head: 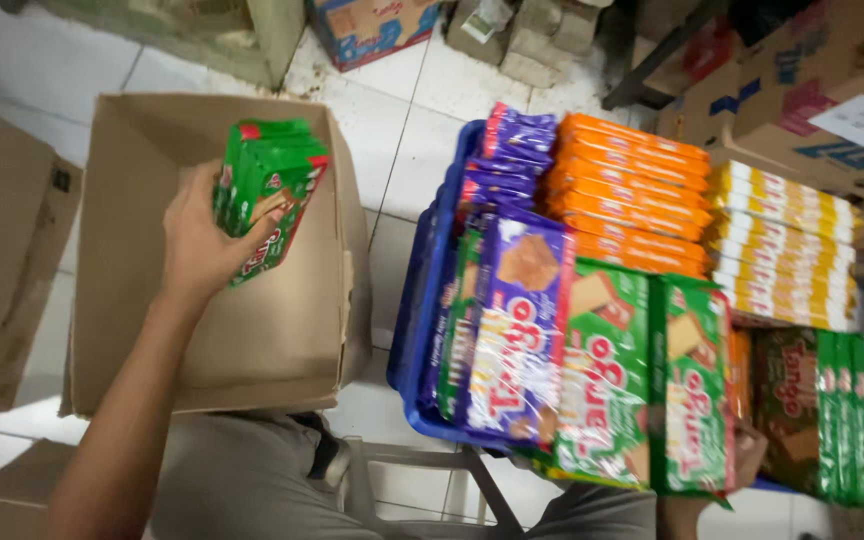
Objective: The person sits on a stool and transfers packs of Tango biscuits from a cardboard box into a blue plastic crate. They handle green, purple, and orange packs, arranging them in neat rows within the crate.
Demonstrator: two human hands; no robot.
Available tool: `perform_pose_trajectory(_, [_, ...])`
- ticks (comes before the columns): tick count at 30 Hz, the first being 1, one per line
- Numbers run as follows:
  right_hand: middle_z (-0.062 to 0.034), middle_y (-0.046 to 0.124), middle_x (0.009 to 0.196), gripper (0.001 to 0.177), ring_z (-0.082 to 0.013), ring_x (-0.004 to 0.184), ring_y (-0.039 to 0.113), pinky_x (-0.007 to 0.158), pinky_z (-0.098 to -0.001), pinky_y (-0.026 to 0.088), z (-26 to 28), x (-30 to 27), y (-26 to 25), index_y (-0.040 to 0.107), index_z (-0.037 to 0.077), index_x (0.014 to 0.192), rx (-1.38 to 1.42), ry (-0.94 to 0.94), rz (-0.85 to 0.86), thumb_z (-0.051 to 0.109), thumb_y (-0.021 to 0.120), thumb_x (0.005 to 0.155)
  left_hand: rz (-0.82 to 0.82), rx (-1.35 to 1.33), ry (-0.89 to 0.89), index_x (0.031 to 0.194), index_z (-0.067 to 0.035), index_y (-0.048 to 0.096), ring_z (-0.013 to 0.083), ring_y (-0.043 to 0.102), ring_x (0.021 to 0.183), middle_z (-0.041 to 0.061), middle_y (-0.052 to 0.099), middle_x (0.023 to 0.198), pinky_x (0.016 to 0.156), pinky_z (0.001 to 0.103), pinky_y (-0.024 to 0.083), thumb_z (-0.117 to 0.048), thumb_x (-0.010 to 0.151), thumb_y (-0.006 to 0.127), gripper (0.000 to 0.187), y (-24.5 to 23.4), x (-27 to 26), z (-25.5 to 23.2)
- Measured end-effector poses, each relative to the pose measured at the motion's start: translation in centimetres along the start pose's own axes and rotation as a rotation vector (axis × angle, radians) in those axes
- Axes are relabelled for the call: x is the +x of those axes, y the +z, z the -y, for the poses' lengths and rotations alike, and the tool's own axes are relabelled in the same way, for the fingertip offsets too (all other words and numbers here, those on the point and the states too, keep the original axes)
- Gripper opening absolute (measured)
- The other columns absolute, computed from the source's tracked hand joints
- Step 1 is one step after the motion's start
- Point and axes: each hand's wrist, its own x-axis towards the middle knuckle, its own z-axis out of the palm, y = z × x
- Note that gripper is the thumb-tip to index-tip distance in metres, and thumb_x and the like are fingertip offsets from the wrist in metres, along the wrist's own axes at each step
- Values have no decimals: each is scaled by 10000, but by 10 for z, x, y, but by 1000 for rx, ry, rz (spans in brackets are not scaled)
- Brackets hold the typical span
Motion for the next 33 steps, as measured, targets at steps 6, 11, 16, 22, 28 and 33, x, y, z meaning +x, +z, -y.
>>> perform_pose_trajectory(6, [-129, 562, 1033, 470, -219, 944, 539, 850, -347, 409, 14, 10, -20, 502, 27, 1044, 909, 754, 65, 462, 368, 1160, 35, -37, 629, 1627, -144, 167, 351, 504, 1185, 229, 612, 1331, 1064, 458, 396, -456, 1021, 647, 834, -66, 19, -199])
perform_pose_trajectory(11, [-131, 548, 1030, 462, -239, 1000, 543, 904, -356, 423, 17, 20, -30, 507, 15, 1047, 953, 757, 76, 436, 338, 1131, 350, -210, 776, 1585, -158, 289, 264, 534, 981, 118, 527, 985, 888, 328, 371, -507, 1050, 536, 685, -17, 63, -326])
perform_pose_trajectory(16, [-131, 590, 993, 405, -267, 949, 569, 881, -379, 421, 14, 19, -25, 552, 14, 997, 842, 745, 39, 358, 369, 1106, 687, -261, 717, 1324, -156, 614, 100, 360, 824, 17, 444, 913, 695, 313, 275, -517, 942, 585, 526, 60, 100, -405])
perform_pose_trajectory(22, [-139, 611, 987, 403, -295, 949, 571, 877, -393, 415, 15, 36, -43, 556, 20, 945, 786, 707, 42, 332, 340, 1080, 1049, 103, 470, 1321, -209, 666, 116, 195, 458, -5, 245, 482, 508, 373, 156, -570, 868, 590, 583, 135, 126, -428])
perform_pose_trajectory(28, [-118, 605, 963, 325, -275, 917, 548, 819, -380, 407, 14, 42, -46, 565, 30, 929, 765, 695, 60, 254, 364, 1054, 1167, 148, 606, 603, -167, 310, 131, 217, 493, -12, 242, 553, 542, 340, 181, -578, 950, 571, 598, 181, 138, -405])
perform_pose_trajectory(33, [-99, 614, 923, 374, -333, 874, 597, 824, -415, 450, 9, 31, -36, 563, 98, 912, 770, 654, 47, 360, 346, 1070, 842, 132, 562, 1400, -178, 580, 400, 508, 1308, 152, 599, 1377, 1127, 528, 366, -621, 845, 647, 714, 144, 99, -403])
